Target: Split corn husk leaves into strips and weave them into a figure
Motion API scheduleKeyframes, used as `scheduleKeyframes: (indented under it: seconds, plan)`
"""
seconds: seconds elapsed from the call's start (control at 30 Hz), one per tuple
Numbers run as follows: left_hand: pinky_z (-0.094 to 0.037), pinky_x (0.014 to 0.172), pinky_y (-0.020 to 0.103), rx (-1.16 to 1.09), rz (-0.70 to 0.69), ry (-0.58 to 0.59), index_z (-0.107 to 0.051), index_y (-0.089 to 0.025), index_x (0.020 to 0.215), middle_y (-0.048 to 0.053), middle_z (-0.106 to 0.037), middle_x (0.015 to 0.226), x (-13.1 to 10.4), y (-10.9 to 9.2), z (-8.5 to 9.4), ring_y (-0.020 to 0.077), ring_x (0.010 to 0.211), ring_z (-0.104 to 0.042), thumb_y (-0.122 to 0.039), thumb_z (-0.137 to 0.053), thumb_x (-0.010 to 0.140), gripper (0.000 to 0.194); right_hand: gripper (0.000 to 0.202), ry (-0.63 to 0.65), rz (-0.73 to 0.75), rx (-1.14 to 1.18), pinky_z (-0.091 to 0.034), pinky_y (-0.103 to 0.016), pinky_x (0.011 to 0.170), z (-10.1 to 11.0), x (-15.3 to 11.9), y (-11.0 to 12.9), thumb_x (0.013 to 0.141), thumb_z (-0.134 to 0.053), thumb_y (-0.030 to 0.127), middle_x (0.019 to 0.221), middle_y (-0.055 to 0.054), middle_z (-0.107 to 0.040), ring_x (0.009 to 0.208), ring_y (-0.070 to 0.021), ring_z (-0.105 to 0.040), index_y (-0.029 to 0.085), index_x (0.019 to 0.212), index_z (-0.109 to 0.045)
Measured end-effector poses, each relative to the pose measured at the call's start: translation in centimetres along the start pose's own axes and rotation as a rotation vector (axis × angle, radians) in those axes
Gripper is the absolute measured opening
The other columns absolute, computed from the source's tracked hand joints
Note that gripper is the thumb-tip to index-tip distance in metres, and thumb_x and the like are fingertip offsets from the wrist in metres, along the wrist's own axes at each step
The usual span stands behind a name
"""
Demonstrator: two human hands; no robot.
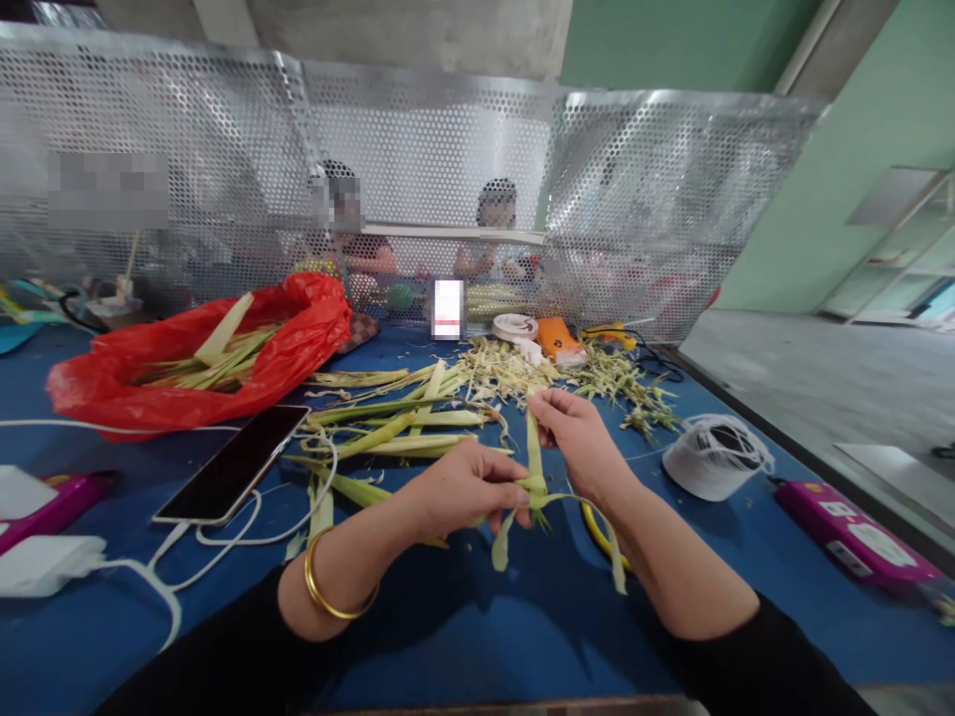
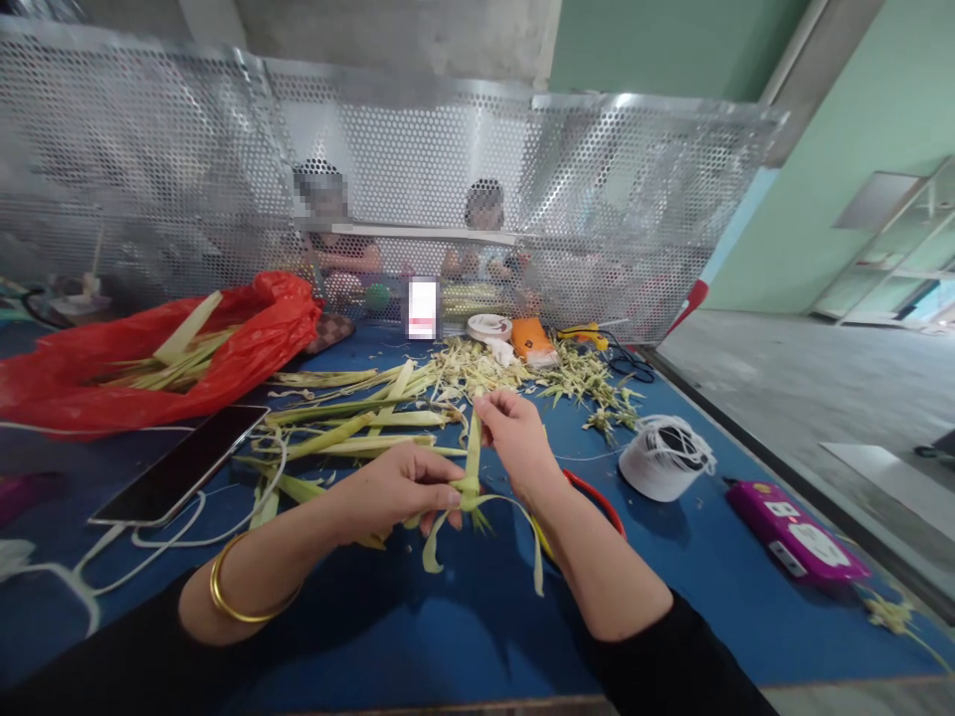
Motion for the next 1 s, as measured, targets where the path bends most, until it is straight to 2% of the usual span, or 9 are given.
scheduleKeyframes:
  seconds: [0.17, 0.27, 0.37, 0.5, 0.63, 0.7, 0.8, 0.9, 1.0]
  plan:
    - [-0.025, 0.04, 0.019, -0.163, 0.052, 0.019, -0.072, -0.017, 0.076, 0.006, -0.07, 0.075, -0.3, -0.1, -0.3, 0.0081, 0.049, -0.048, -0.03, -0.061, 0.074, 0.018, 0.033, 0.011, -0.094, 0.095, -0.026, -0.021, 0.04, 0.0, 0.3, -0.8, 0.064, -0.073, 0.046, 0.054, 0.004, -0.058, 0.037, -0.0052, -0.037, 0.017, 0.062, -0.057]
    - [-0.02, 0.04, 0.021, -0.253, 0.102, -0.009, -0.071, -0.016, 0.074, 0.004, -0.066, 0.066, -0.4, -0.1, -0.7, 0.0064, 0.044, -0.04, -0.038, -0.065, 0.073, 0.023, 0.034, 0.084, -0.145, 0.136, -0.028, -0.02, 0.039, -0.4, 0.2, -1.2, 0.063, -0.075, 0.046, 0.054, 0.004, -0.059, 0.037, -0.0055, -0.042, 0.017, 0.064, -0.057]
    - [-0.019, 0.041, 0.022, -0.214, 0.112, -0.025, -0.07, -0.014, 0.073, 0.001, -0.061, 0.057, -0.5, 0.0, -0.9, 0.0048, 0.042, -0.031, -0.045, -0.07, 0.07, 0.031, 0.036, 0.128, -0.183, 0.152, -0.033, -0.019, 0.04, -0.8, -0.1, -1.4, 0.062, -0.076, 0.047, 0.049, 0.004, -0.057, 0.038, -0.0067, -0.046, 0.017, 0.064, -0.057]
    - [-0.021, 0.042, 0.021, -0.153, 0.11, 0.027, -0.072, -0.012, 0.078, 0.001, -0.063, 0.057, -0.5, 0.2, -1.4, 0.0052, 0.043, -0.035, -0.045, -0.071, 0.07, 0.034, 0.04, 0.057, -0.252, 0.217, -0.041, -0.02, 0.044, -0.9, -0.2, -1.9, 0.053, -0.081, 0.047, 0.053, 0.004, -0.059, 0.044, -0.0096, -0.056, 0.018, 0.064, -0.055]
    - [-0.023, 0.041, 0.021, -0.16, 0.126, 0.059, -0.074, -0.012, 0.081, 0.002, -0.065, 0.059, -0.5, 0.5, -1.5, 0.0048, 0.042, -0.036, -0.043, -0.071, 0.071, 0.032, 0.041, -0.039, -0.181, 0.237, -0.04, -0.02, 0.044, -0.6, -0.1, -1.9, 0.053, -0.08, 0.049, 0.053, 0.004, -0.058, 0.045, -0.0109, -0.058, 0.018, 0.063, -0.055]
    - [-0.022, 0.041, 0.021, -0.205, 0.141, 0.057, -0.074, -0.013, 0.08, 0.002, -0.065, 0.059, -0.5, 0.6, -1.6, 0.0044, 0.041, -0.036, -0.042, -0.071, 0.071, 0.03, 0.04, -0.043, -0.151, 0.239, -0.04, -0.021, 0.045, -0.6, 0.2, -2.1, 0.055, -0.079, 0.049, 0.053, 0.004, -0.059, 0.045, -0.011, -0.057, 0.018, 0.064, -0.055]
    - [-0.019, 0.041, 0.021, -0.333, 0.154, -0.021, -0.073, -0.014, 0.078, 0.002, -0.065, 0.058, -0.3, 0.8, -1.2, 0.004, 0.041, -0.036, -0.039, -0.073, 0.07, 0.027, 0.035, 0.023, -0.165, 0.184, -0.042, -0.023, 0.048, -0.8, 0.7, -2.9, 0.059, -0.076, 0.046, 0.055, 0.003, -0.06, 0.048, -0.0119, -0.057, 0.018, 0.065, -0.057]
    - [-0.019, 0.04, 0.019, -0.492, 0.144, -0.219, -0.072, -0.014, 0.08, 0.003, -0.066, 0.062, -0.1, 1.1, 0.3, 0.004, 0.042, -0.04, -0.036, -0.073, 0.069, 0.025, 0.023, 0.066, -0.164, 0.05, -0.044, -0.025, 0.055, -0.4, 1.1, -3.1, 0.06, -0.075, 0.035, 0.061, 0.002, -0.064, 0.056, -0.0126, -0.058, 0.017, 0.072, -0.064]
    - [-0.019, 0.04, 0.017, -0.567, 0.096, -0.38, -0.072, -0.014, 0.084, 0.002, -0.067, 0.066, -0.1, 1.2, 1.9, 0.0034, 0.044, -0.043, -0.036, -0.074, 0.068, 0.027, 0.018, 0.272, -0.153, 0.008, -0.046, -0.027, 0.068, -0.9, 0.8, -2.1, 0.059, -0.072, 0.022, 0.072, 0.0, -0.068, 0.069, -0.0141, -0.061, 0.018, 0.076, -0.069]
Point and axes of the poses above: each hand's wrist, its own x-axis towards the middle knuckle, its own z-axis out of the back of the hand, y = z × x, the point moved 6 cm from there along x, towards the middle knuckle
